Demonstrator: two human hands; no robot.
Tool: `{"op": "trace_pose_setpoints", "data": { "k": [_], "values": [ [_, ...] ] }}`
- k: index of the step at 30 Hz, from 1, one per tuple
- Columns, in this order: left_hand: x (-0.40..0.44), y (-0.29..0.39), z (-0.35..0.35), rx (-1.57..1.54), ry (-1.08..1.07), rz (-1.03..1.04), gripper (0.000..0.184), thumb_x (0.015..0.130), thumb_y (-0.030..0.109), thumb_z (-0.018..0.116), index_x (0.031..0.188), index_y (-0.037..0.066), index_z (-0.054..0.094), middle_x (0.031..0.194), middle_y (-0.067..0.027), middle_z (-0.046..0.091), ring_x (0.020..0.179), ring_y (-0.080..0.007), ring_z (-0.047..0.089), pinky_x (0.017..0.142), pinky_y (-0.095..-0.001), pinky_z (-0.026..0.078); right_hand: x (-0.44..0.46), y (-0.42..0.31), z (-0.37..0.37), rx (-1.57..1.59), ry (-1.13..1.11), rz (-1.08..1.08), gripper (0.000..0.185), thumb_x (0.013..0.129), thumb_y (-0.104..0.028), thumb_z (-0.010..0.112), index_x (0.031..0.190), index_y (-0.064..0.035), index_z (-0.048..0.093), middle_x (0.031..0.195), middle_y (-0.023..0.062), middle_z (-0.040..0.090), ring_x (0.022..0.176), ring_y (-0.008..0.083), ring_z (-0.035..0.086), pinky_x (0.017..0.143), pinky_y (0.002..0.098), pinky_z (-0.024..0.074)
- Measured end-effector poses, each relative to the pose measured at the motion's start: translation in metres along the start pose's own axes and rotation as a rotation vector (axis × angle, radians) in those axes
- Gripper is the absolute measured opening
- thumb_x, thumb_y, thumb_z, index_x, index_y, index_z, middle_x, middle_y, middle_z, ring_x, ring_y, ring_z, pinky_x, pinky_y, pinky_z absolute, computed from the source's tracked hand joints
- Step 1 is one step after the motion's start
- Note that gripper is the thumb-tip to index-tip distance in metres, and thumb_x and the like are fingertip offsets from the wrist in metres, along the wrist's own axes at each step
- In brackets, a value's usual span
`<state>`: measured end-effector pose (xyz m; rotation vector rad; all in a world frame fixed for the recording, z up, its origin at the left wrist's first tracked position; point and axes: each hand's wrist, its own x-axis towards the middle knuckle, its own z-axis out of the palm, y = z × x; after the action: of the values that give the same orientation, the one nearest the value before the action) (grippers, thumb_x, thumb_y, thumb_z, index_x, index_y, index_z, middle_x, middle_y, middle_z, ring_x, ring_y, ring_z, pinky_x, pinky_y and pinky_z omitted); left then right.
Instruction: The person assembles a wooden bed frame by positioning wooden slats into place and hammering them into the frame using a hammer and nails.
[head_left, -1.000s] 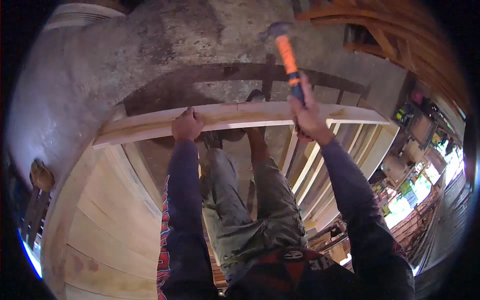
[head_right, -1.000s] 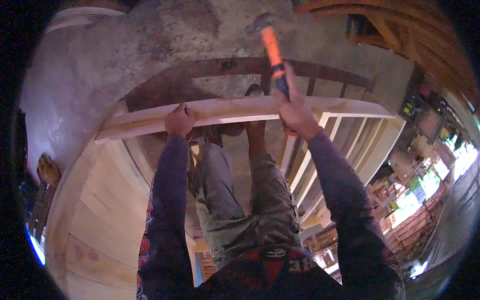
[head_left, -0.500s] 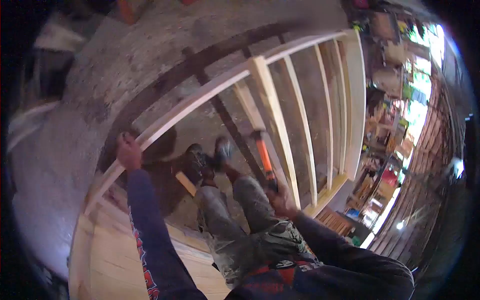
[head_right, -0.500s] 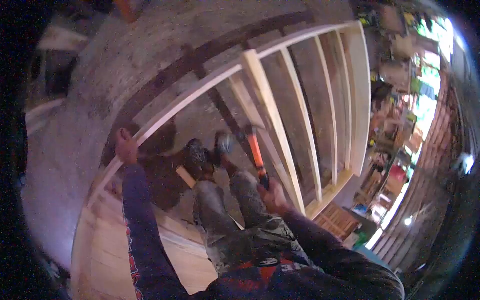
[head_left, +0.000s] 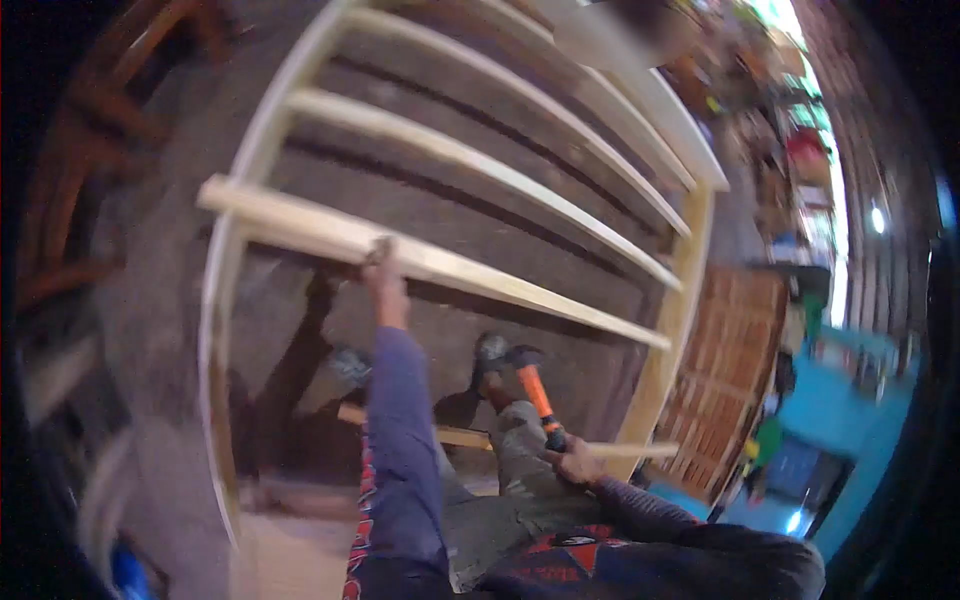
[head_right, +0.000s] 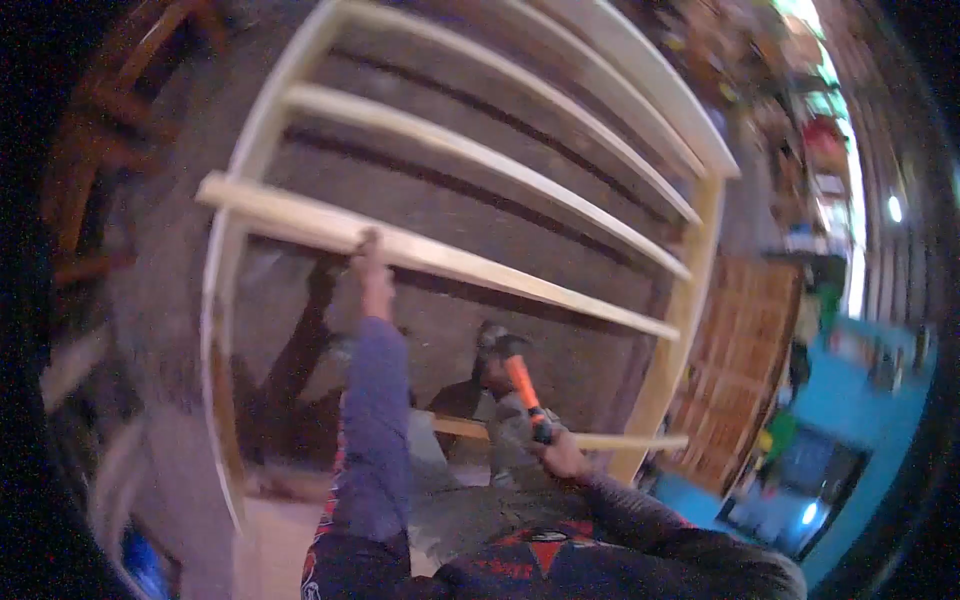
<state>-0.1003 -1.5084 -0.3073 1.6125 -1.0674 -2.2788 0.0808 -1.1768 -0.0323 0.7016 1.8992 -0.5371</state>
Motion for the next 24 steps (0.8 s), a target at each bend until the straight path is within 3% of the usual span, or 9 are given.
{"op": "trace_pose_setpoints", "data": {
  "k": [5, 7, 9, 10, 12, 13, 17, 20, 24],
  "values": [
    [0.023, -0.040, 0.013, 0.093, -0.305, 0.167, 0.065, 0.088, 0.037, 0.067, 0.133, -0.005, 0.047, 0.121, -0.0156, 0.057, 0.107, -0.0263, 0.057, 0.096, -0.0410, 0.044, -0.003, 0.069, -0.033, 0.252, -0.064, -0.183, 0.028, 0.087, -0.028, 0.072, 0.098, -0.0070, 0.057, 0.066, -0.0005, 0.052, 0.060, 0.0110, 0.053, 0.055, 0.0326, 0.0442],
    [0.021, -0.043, -0.014, 0.831, -0.447, 0.917, 0.074, 0.091, 0.043, 0.061, 0.141, -0.007, 0.038, 0.130, -0.0191, 0.054, 0.116, -0.0305, 0.056, 0.105, -0.0436, 0.042, 0.007, 0.085, -0.052, 0.167, -0.004, -0.236, 0.033, 0.088, -0.031, 0.070, 0.105, -0.0053, 0.058, 0.072, 0.0034, 0.056, 0.068, 0.0162, 0.057, 0.063, 0.0360, 0.0467],
    [-0.118, -0.002, -0.003, 0.974, -0.465, 1.135, 0.079, 0.091, 0.054, 0.058, 0.140, -0.005, 0.040, 0.129, -0.0195, 0.053, 0.115, -0.0299, 0.056, 0.101, -0.0417, 0.045, 0.024, 0.097, -0.076, 0.194, 0.057, -0.294, 0.037, 0.088, -0.031, 0.069, 0.111, -0.0051, 0.058, 0.077, 0.0085, 0.059, 0.074, 0.0239, 0.060, 0.069, 0.0390, 0.0476],
    [-0.159, 0.010, -0.015, 0.856, -0.535, 0.870, 0.079, 0.090, 0.055, 0.059, 0.140, -0.004, 0.039, 0.130, -0.0194, 0.052, 0.116, -0.0304, 0.055, 0.100, -0.0421, 0.045, 0.034, 0.100, -0.100, 0.207, 0.137, -0.416, 0.038, 0.087, -0.031, 0.070, 0.113, -0.0056, 0.058, 0.080, 0.0122, 0.060, 0.076, 0.0292, 0.060, 0.071, 0.0404, 0.0476],
    [-0.219, 0.039, -0.042, -0.194, -0.406, -0.301, 0.080, 0.089, 0.056, 0.059, 0.142, 0.000, 0.038, 0.132, -0.0192, 0.049, 0.117, -0.0314, 0.054, 0.100, -0.0429, 0.045, 0.058, 0.099, -0.149, 0.191, 0.342, -0.727, 0.041, 0.083, -0.030, 0.071, 0.114, -0.0064, 0.059, 0.085, 0.0196, 0.061, 0.079, 0.0393, 0.059, 0.073, 0.0427, 0.0476],
    [-0.257, 0.041, -0.051, -0.344, -0.250, -0.454, 0.081, 0.088, 0.057, 0.060, 0.143, 0.001, 0.037, 0.133, -0.0191, 0.048, 0.118, -0.0319, 0.053, 0.100, -0.0433, 0.045, 0.065, 0.094, -0.173, 0.187, 0.326, -0.794, 0.042, 0.081, -0.031, 0.072, 0.112, -0.0056, 0.059, 0.086, 0.0209, 0.061, 0.081, 0.0408, 0.059, 0.073, 0.0437, 0.0476],
    [-0.396, 0.036, -0.044, 0.507, 0.238, 0.040, 0.077, 0.086, 0.067, 0.048, 0.123, 0.000, 0.055, 0.098, -0.0107, 0.061, 0.083, -0.0211, 0.058, 0.067, -0.0332, 0.045, 0.130, 0.074, -0.232, 0.059, 0.334, -0.860, 0.038, 0.078, -0.031, 0.074, 0.098, -0.0012, 0.060, 0.083, 0.0221, 0.063, 0.082, 0.0411, 0.062, 0.072, 0.0449, 0.0484],
    [-0.452, 0.031, -0.047, 0.296, 0.127, 0.192, 0.075, 0.090, 0.058, 0.051, 0.135, -0.001, 0.044, 0.122, -0.0136, 0.057, 0.109, -0.0273, 0.057, 0.092, -0.0377, 0.047, 0.159, 0.058, -0.240, 0.074, 0.155, -0.764, 0.034, 0.077, -0.028, 0.073, 0.091, 0.0006, 0.062, 0.079, 0.0195, 0.066, 0.076, 0.0375, 0.065, 0.069, 0.0440, 0.0494],
    [-0.438, 0.025, -0.102, 0.343, 0.095, 0.241, 0.080, 0.092, 0.062, 0.039, 0.142, 0.000, 0.033, 0.121, -0.0181, 0.054, 0.098, -0.0299, 0.056, 0.083, -0.0398, 0.049, 0.147, 0.077, -0.226, -0.153, -0.248, -0.466, 0.028, 0.077, -0.026, 0.072, 0.084, 0.0010, 0.069, 0.079, 0.0147, 0.071, 0.073, 0.0298, 0.068, 0.065, 0.0429, 0.0505]
  ]
}}
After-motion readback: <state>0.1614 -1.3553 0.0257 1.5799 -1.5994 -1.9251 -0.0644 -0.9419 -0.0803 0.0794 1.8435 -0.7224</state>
